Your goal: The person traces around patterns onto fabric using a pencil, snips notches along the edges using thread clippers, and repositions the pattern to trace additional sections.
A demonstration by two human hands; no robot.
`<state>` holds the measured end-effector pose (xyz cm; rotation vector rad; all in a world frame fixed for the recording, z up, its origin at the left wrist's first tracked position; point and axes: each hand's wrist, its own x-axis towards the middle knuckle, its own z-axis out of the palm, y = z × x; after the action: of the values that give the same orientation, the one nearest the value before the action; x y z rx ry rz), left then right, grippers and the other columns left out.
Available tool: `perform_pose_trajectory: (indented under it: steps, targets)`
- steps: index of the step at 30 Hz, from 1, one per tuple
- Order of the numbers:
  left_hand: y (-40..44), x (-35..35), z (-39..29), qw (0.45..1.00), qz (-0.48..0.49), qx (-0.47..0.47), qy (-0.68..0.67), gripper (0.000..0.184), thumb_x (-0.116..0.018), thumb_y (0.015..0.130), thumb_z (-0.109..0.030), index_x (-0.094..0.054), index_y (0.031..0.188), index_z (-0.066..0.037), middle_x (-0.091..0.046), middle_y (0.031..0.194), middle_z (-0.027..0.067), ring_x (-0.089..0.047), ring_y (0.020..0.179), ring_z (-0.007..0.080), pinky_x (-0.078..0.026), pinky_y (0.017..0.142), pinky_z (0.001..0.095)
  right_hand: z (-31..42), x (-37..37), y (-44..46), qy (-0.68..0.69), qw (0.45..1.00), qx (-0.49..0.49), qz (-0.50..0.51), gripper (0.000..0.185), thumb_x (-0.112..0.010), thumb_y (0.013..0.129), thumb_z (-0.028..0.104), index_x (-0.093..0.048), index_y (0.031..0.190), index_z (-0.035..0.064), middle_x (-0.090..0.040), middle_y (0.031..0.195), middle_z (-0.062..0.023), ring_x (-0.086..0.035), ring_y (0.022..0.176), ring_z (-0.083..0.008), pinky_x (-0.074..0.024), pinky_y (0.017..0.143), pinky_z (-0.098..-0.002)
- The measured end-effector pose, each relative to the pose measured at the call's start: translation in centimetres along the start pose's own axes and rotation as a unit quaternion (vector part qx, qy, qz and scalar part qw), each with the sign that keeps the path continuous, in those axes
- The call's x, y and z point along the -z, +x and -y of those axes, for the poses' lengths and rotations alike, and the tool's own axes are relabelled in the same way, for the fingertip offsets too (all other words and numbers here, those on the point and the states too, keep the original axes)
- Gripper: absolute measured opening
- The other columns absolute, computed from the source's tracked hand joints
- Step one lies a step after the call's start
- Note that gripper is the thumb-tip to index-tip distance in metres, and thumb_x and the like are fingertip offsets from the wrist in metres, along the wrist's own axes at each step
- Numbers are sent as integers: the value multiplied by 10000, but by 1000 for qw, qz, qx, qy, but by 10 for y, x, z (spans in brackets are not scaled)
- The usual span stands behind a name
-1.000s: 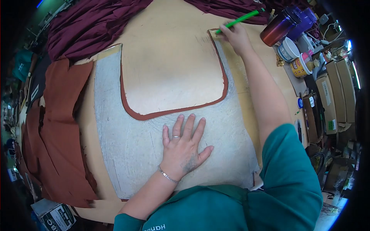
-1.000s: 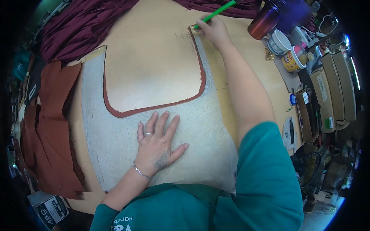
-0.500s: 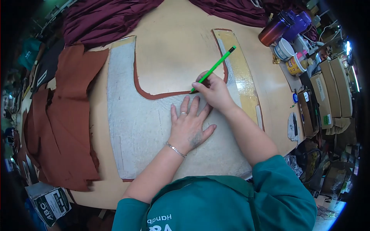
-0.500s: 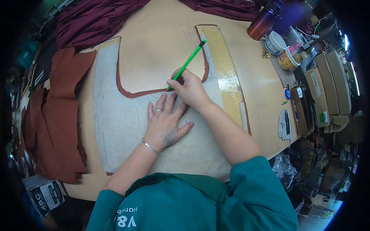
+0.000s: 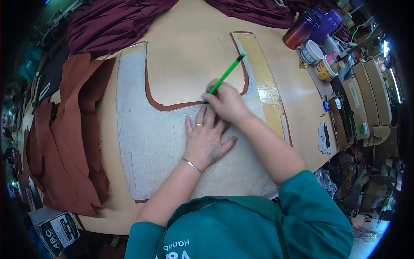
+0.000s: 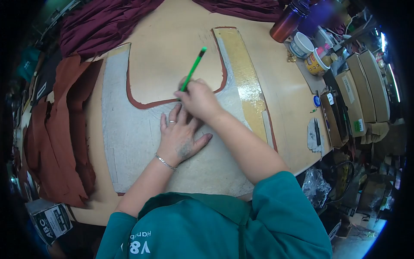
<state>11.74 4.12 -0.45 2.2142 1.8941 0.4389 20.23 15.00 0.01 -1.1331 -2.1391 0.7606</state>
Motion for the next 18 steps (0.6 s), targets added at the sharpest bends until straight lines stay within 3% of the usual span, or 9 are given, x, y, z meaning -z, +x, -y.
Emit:
perform_pose_trajectory:
  steps: [2, 4, 7, 13, 16, 18]
  targets:
    - [-1, -1, 0, 1000, -5, 5, 4, 603, -552, 730, -500, -434, 1266, -251, -339, 1326, 113, -228, 1262, 317, -207, 958, 609, -14, 34, -5, 35, 992, -119, 37, 154, -618, 784, 113, -555, 868, 0, -602, 763, -131, -604, 738, -215, -466, 674, -320]
    - [0, -1, -1, 1000, -6, 5, 8, 614, -551, 731, -499, -416, 1280, -260, -336, 1330, 113, -231, 1260, 319, -202, 962, 608, -54, 60, -8, 50, 992, -116, 27, 127, -599, 817, 111, -525, 877, 27, -576, 775, -41, -561, 743, -127, -456, 691, -269]
    - [-1, 0, -2, 1000, -2, 4, 9, 615, -550, 733, -498, -413, 1284, -258, -346, 1325, 111, -239, 1257, 321, -203, 958, 610, -72, 97, 11, 52, 978, -188, 79, 214, -641, 783, 137, -561, 937, 13, -612, 823, -61, -573, 761, -161, -450, 703, -282]
    - [2, 4, -3, 1000, 21, 9, 2, 610, -552, 735, -496, -419, 1282, -262, -343, 1321, 124, -232, 1252, 335, -191, 961, 609, -117, 116, 112, 10, 971, -103, 214, 201, -632, 801, 148, -561, 952, 36, -604, 833, -39, -554, 755, -123, -453, 675, -271]
    - [3, 4, -2, 1000, 9, 4, 1, 600, -555, 731, -497, -439, 1271, -261, -352, 1312, 122, -241, 1245, 331, -190, 956, 605, -122, 113, 157, 96, 963, -121, 221, 91, -592, 830, 100, -517, 873, 70, -558, 750, 11, -521, 654, -70, -420, 560, -213]
    - [3, 4, -1, 1000, 8, 2, 0, 595, -555, 730, -498, -451, 1264, -258, -357, 1307, 121, -243, 1242, 326, -190, 953, 602, -127, 110, 179, 65, 973, -131, 176, 111, -604, 823, 124, -541, 892, 62, -577, 778, -7, -551, 697, -90, -451, 599, -238]
